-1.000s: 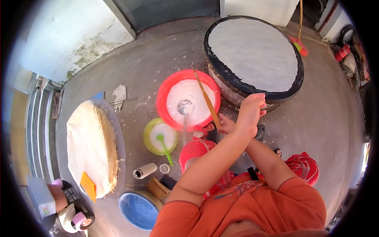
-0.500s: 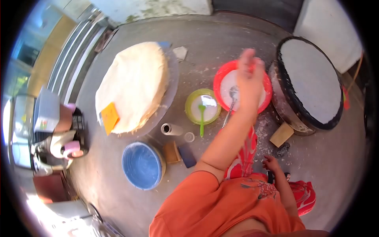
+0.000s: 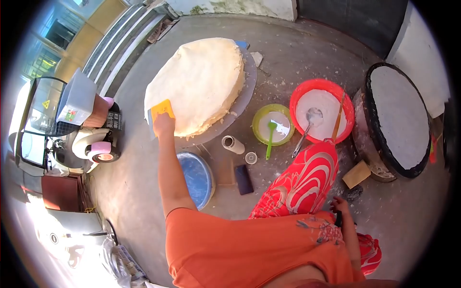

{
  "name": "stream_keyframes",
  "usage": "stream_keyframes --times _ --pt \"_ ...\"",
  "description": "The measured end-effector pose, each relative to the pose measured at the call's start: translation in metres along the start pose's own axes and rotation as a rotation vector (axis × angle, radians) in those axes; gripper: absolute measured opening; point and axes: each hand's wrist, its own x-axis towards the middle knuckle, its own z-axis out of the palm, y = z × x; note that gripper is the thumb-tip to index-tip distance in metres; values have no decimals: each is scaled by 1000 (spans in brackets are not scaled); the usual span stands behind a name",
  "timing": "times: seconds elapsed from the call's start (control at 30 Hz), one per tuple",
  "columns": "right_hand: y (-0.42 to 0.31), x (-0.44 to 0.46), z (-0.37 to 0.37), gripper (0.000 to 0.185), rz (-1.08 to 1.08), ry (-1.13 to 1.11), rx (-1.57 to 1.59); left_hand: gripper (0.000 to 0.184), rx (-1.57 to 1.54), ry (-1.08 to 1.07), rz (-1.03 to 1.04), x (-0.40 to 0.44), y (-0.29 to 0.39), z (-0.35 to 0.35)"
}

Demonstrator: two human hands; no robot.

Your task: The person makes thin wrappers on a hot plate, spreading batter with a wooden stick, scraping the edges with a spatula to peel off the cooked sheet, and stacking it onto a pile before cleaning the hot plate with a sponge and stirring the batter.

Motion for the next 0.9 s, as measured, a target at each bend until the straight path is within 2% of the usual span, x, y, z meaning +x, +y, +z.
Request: stream_keyframes --times 0.07,0.13,0.17,0.2,0.27,0.33,0.43,0.5,0.57,0.6,0.67,0.7,0.77,0.8,0.87,0.9 --pt "-2 -3 0 40 11 -1 -12 20 -2 -73 1 1 -8 5" --pt "-8 -3 0 40 -57 20 4 20 -44 -48 110 3 -13 7" --pt "-18 -11 0 40 -46 23 3 17 34 32 224 8 -19 18" --pt "-32 -22 1 40 -55 33 10 17 32 26 231 9 -21 16" --pt "-47 -29 0 39 -57 54 28 12 149 332 271 14 -21 5" --pt "-52 -32 -9 40 -141 89 -28 10 -31 469 223 6 -15 -33" --pt "-81 -35 -20 34 -445 351 -448 8 -204 605 380 -31 25 -90" --pt "-159 -86 -10 29 -619 459 -298 10 -380 754 579 -75 73 -122" --pt "-210 -113 -7 37 -885 575 -296 16 -516 871 846 -117 123 -137" --pt "-237 -127 -4 40 -996 601 -151 19 -570 894 977 -140 147 -143" --pt "-287 -172 -11 58 -1222 833 -407 24 -614 779 1186 -188 190 -151" --pt "-300 -187 -15 58 -1202 879 -404 28 -668 737 1285 -208 211 -152" --pt "-313 -205 -28 47 -1318 1109 -763 34 -786 660 1476 -244 248 -153" --pt "-307 -205 -37 47 -1296 1143 -764 36 -856 625 1568 -259 263 -156" --pt "-292 -191 -56 49 -1236 839 -982 39 -994 325 1644 -283 280 -162" --pt "-282 -182 -68 40 -1120 676 -959 42 -1006 275 1690 -285 290 -160"
